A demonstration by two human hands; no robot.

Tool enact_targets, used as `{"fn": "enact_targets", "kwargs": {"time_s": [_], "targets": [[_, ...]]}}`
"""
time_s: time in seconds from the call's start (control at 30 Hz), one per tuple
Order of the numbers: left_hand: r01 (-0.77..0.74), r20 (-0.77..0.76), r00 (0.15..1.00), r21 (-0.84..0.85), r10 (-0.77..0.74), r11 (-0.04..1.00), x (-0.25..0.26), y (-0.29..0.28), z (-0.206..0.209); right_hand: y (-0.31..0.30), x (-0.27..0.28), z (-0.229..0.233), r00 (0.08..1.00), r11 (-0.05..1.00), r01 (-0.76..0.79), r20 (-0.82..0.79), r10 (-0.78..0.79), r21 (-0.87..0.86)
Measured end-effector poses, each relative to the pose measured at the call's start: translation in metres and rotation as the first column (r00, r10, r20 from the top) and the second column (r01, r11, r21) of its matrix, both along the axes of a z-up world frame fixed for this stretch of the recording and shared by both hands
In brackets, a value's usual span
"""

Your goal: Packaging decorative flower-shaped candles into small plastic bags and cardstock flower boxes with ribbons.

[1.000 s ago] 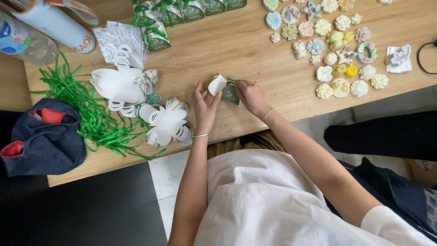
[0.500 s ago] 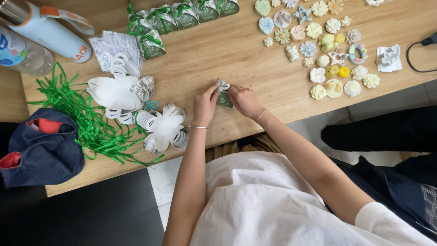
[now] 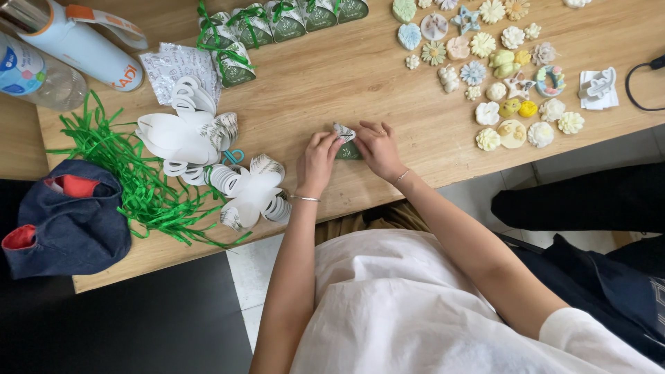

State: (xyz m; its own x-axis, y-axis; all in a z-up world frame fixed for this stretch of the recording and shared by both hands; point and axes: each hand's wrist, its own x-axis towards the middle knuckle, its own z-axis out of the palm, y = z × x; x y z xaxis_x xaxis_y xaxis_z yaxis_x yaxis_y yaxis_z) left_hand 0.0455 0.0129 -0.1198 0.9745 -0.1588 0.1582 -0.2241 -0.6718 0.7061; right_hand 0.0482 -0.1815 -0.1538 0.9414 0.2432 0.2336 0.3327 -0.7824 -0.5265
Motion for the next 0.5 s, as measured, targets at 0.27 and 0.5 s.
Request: {"fn": "enact_targets", "kwargs": {"time_s": [0.27,0.5], "targets": [[0.096,0.073,0.993,-0.026,-0.094,0.995,0.012,-0.010,0.012,-0.007,-0.013,-0.001,0.992,0.991,0.129,-0.005,-0.129,0.045],[0.100,0.025,0.995,0.007,-0.100,0.995,0.022,-0.016,-0.008,-0.003,-0.021,0.034,0.987,0.953,0.154,-0.091,-0.134,0.262]]}}
